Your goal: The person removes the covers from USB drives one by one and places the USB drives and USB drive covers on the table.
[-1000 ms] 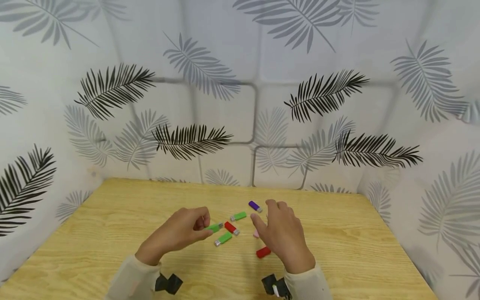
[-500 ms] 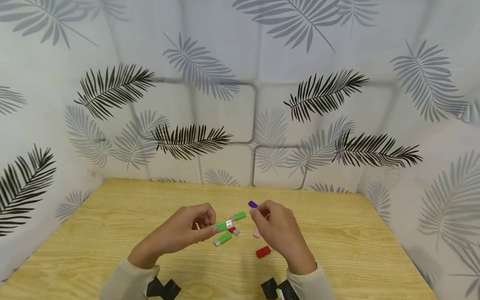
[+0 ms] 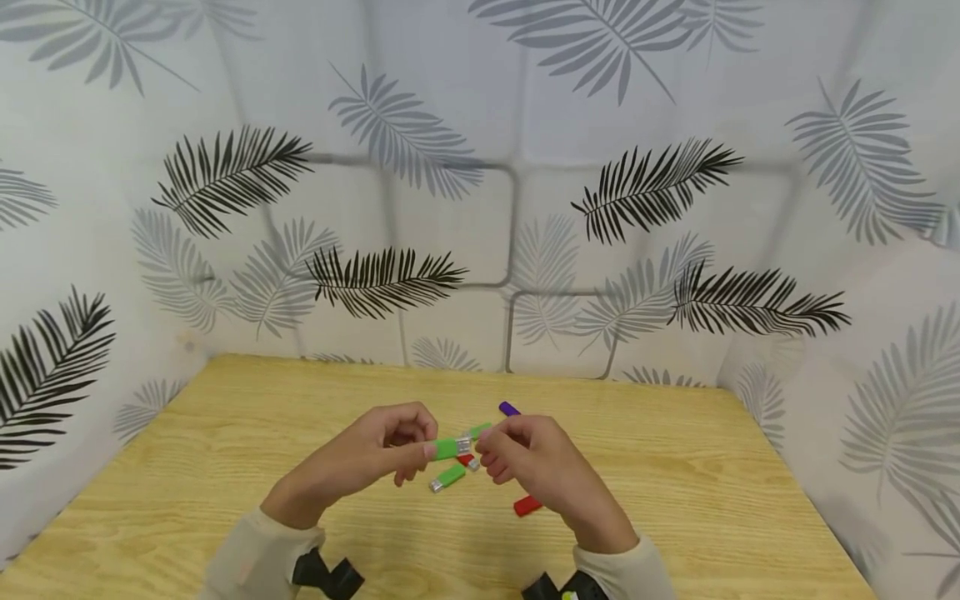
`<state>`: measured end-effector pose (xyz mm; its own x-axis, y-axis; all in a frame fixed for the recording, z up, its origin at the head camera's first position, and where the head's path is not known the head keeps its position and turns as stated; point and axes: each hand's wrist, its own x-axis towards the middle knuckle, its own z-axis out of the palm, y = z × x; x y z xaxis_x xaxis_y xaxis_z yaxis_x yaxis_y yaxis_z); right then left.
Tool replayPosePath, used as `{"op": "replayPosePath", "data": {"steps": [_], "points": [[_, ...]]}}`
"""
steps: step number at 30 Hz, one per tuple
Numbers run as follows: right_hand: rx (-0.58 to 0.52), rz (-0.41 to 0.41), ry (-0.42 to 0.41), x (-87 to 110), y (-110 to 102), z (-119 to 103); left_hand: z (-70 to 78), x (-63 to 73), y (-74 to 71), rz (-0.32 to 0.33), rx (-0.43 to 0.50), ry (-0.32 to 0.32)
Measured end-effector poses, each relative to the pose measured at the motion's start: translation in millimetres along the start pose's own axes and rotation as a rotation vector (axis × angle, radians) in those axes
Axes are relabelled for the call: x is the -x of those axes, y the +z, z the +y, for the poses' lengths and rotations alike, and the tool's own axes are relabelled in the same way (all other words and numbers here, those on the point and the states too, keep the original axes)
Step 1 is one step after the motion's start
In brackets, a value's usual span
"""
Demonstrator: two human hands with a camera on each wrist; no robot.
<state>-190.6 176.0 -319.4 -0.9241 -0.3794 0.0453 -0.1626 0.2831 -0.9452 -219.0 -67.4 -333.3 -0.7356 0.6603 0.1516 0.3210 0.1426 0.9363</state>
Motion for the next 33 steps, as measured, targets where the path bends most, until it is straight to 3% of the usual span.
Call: {"op": "replayPosePath", "data": {"steps": [8, 17, 27, 33], "points": [[-0.026, -0.048, 0.002, -0.2, 7.3, -0.7, -0.4, -2.0, 3.3, 0.005, 0.021, 0.024], [-0.016, -0.082, -0.045, -2.5, 12.3, 1.6, 2.9, -1.9, 9.0, 0.052, -0.026, -0.012], [-0.004, -0.108, -0.055, -3.8, 14.2, 2.2, 5.1, -1.2, 13.3, 0.119, -0.193, 0.016], [-0.003, -0.133, -0.087, -3.2, 12.0, 2.1, 6.4, -1.0, 14.3, 0.147, -0.247, 0.036]]}}
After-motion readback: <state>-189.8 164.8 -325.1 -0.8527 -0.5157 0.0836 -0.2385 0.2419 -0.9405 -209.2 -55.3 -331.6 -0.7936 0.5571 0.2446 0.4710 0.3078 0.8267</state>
